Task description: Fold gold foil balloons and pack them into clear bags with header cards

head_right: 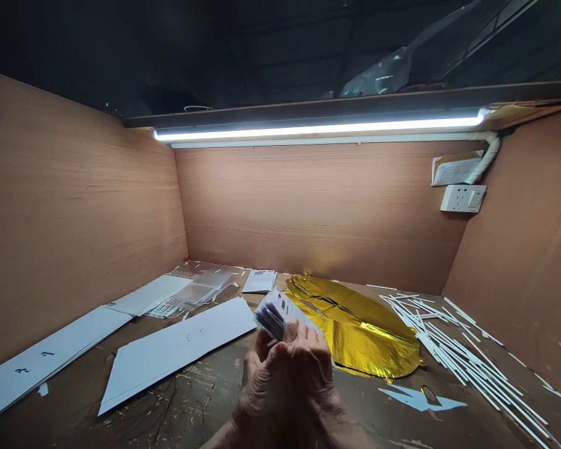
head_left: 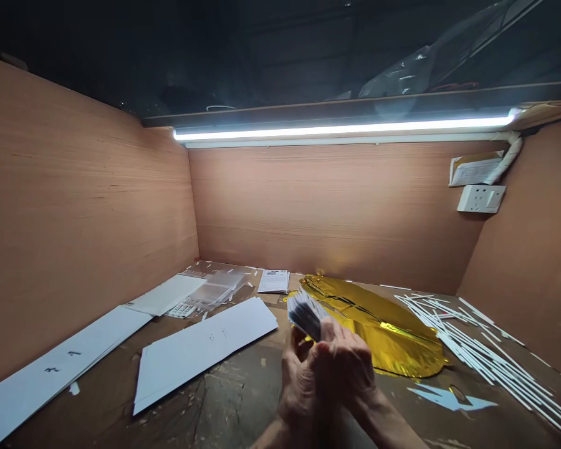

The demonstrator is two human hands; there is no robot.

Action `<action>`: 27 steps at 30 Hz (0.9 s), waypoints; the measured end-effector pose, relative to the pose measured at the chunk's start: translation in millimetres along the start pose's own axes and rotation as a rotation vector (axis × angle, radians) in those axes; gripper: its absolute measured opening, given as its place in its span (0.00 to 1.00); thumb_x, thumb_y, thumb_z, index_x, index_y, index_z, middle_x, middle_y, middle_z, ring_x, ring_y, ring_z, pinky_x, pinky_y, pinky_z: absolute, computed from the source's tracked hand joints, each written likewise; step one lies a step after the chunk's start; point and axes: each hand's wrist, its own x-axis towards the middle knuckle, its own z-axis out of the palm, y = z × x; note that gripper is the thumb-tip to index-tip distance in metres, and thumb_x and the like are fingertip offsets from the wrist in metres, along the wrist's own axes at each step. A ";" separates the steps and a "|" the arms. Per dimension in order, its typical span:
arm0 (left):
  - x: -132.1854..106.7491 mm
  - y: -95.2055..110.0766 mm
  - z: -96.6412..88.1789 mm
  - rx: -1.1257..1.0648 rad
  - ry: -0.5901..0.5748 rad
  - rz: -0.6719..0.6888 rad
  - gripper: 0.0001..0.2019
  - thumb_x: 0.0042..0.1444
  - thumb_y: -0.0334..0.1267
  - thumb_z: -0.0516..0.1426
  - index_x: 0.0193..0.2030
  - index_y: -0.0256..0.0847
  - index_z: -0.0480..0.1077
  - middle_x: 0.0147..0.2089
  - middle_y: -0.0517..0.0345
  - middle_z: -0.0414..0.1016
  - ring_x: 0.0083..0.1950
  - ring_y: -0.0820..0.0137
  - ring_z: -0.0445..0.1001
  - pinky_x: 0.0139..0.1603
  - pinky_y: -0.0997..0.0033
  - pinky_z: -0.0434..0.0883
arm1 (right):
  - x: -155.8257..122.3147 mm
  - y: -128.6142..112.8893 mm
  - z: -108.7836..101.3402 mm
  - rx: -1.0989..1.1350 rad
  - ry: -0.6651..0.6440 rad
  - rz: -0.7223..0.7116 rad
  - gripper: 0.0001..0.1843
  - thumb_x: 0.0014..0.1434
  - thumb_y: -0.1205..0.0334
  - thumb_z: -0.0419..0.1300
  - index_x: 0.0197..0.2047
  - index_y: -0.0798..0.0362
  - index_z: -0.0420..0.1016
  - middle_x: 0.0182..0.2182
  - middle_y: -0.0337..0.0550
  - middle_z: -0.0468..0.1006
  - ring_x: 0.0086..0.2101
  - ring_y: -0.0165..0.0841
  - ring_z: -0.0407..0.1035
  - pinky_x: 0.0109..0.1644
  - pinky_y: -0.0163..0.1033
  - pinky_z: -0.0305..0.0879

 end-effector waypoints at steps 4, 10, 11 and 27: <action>3.9 -1.0 2.6 -0.186 0.240 -0.092 0.18 0.32 0.37 0.66 0.19 0.39 0.57 0.20 0.65 0.66 0.24 0.74 0.69 0.27 0.74 0.68 | -6.9 -27.0 17.1 -0.246 0.077 -0.203 0.09 0.50 0.77 0.48 0.34 0.60 0.66 0.18 0.45 0.68 0.19 0.35 0.62 0.23 0.38 0.51; 25.9 -7.8 -27.7 -0.206 0.275 -0.142 0.14 0.30 0.30 0.62 0.13 0.37 0.57 0.13 0.68 0.60 0.16 0.78 0.63 0.19 0.78 0.63 | -26.0 -58.3 36.4 -0.219 0.047 -0.227 0.11 0.53 0.75 0.47 0.38 0.62 0.67 0.22 0.51 0.72 0.22 0.38 0.64 0.25 0.42 0.54; 27.2 -8.4 -31.5 -0.194 0.258 -0.129 0.14 0.31 0.30 0.62 0.12 0.37 0.57 0.12 0.68 0.60 0.16 0.77 0.64 0.19 0.78 0.64 | -27.4 -58.9 34.4 -0.192 0.028 -0.227 0.12 0.52 0.75 0.48 0.39 0.63 0.67 0.24 0.54 0.73 0.24 0.40 0.66 0.27 0.45 0.56; 11.2 33.6 -45.8 0.433 -0.595 0.232 0.24 0.39 0.31 0.61 0.48 0.42 0.66 0.47 0.58 0.71 0.48 0.61 0.67 0.49 0.69 0.64 | -18.1 42.7 28.5 1.451 -0.319 0.591 0.18 0.36 0.65 0.60 0.35 0.55 0.71 0.33 0.44 0.76 0.38 0.42 0.68 0.43 0.45 0.63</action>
